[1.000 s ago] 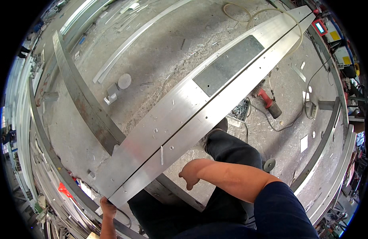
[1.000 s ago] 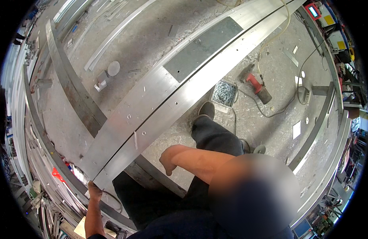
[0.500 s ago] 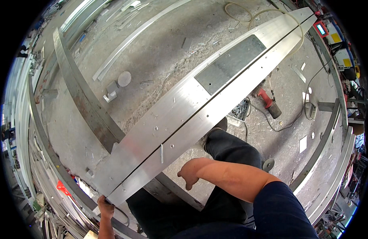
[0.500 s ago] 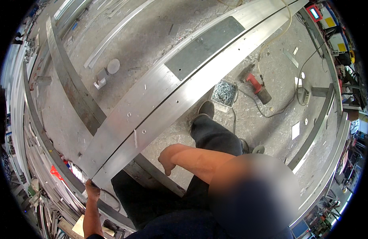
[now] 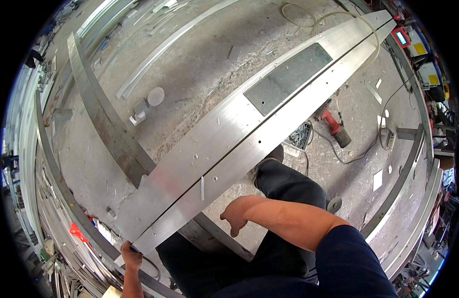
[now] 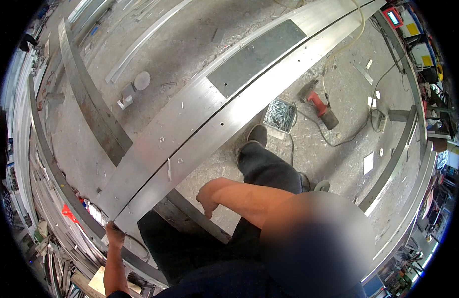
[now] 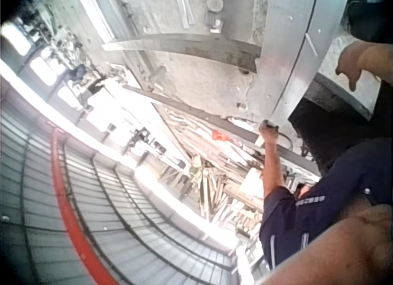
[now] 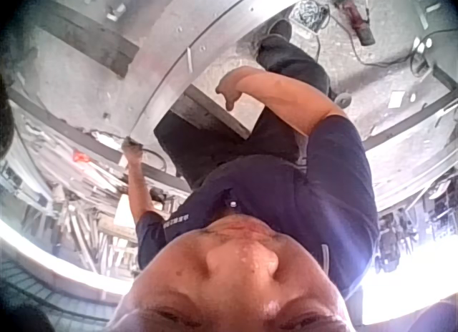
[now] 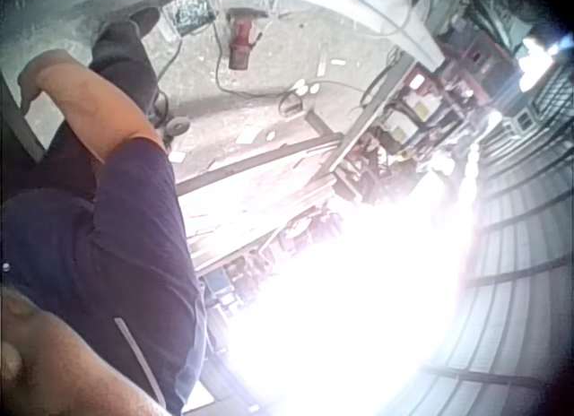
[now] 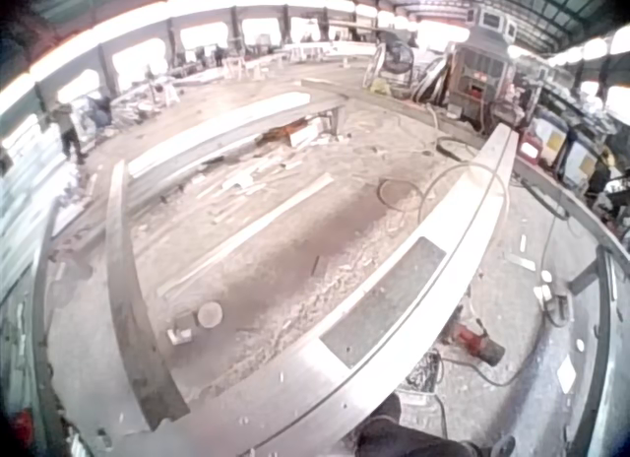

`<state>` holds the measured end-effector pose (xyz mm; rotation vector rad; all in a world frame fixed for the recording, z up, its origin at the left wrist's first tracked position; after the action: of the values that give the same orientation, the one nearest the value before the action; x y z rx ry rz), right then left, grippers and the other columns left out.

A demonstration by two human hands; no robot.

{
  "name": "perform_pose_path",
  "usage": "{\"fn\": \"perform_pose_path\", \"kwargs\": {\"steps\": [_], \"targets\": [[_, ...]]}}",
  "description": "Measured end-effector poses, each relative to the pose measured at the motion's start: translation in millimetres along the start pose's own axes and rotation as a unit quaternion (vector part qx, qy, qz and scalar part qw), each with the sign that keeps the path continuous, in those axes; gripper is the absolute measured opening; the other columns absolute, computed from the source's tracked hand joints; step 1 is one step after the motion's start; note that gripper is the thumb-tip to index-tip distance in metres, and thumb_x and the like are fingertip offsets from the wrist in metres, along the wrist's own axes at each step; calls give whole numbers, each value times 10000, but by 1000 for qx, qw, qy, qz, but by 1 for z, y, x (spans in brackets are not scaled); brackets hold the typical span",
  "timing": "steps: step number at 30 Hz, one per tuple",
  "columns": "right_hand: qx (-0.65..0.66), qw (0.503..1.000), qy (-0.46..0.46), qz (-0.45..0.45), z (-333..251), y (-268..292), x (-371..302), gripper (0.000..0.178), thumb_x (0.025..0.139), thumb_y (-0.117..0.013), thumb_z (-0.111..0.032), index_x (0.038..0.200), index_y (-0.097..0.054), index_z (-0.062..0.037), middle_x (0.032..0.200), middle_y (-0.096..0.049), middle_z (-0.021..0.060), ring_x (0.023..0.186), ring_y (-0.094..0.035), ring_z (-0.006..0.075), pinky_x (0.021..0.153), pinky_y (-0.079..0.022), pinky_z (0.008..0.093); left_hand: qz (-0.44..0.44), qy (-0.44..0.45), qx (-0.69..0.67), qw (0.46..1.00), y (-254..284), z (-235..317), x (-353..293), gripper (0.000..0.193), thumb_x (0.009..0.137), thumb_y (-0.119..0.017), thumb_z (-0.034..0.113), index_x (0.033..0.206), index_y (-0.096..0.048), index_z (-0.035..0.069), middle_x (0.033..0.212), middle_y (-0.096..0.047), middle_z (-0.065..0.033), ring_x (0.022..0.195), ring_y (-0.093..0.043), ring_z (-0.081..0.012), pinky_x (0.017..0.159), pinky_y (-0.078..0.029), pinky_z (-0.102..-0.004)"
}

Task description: The person uses a handheld power drill to fasten screws into a long metal frame lying on the floor. They repeatedly align a smaller metal plate onto the frame, drill multiple holes, and insert screws by hand to secure the components together.

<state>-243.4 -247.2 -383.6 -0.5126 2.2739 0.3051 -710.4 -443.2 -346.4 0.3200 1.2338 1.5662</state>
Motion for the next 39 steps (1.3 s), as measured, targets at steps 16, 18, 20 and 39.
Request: {"fn": "perform_pose_path", "kwargs": {"steps": [16, 18, 20, 39], "targets": [[5, 1000, -9, -6, 1, -3, 3, 910, 759, -802, -494, 1507, -492, -79, 1367, -647, 185, 1293, -586, 374, 1065, -470, 487, -17, 116, -293, 949, -26, 14, 4, 197, 760, -765, 5, 955, -737, -4, 871, -763, -59, 815, -709, -154, 774, -546, -317], [7, 1000, -10, -5, 2, -4, 3, 914, 756, -804, -497, 1508, -492, -80, 1370, -646, 183, 1295, -585, 373, 1067, -469, 487, -22, 109, -294, 949, -26, 17, 5, 210, 754, -776, 18, 959, -736, -5, 876, -763, -60, 812, -711, -162, 774, -549, -323], [7, 1000, -10, -13, 4, -5, 4, 918, 754, -805, -499, 1509, -491, -81, 1372, -645, 182, 1296, -585, 372, 1068, -468, 486, -40, 31, -185, 981, -25, 27, 7, 246, 740, -790, 42, 974, -734, -7, 884, -765, -75, 815, -720, -185, 777, -552, -338], [15, 1000, 2, -5, 0, -4, 2, 962, 743, -818, -528, 1524, -472, -86, 1377, -645, 173, 1302, -582, 373, 1071, -461, 485, -48, -111, 31, 992, -27, -11, 8, 448, 814, -726, 123, 1236, -604, 37, 1118, -704, -129, 1015, -695, -306, 865, -553, -439]]}}
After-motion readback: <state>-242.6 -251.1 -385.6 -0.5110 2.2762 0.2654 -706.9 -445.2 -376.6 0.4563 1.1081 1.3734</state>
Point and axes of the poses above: each hand's wrist, its own x-axis towards the middle knuckle, its own y-axis out of the back of the hand, z = x × y, the point moved 6 cm from there along x, towards the middle knuckle
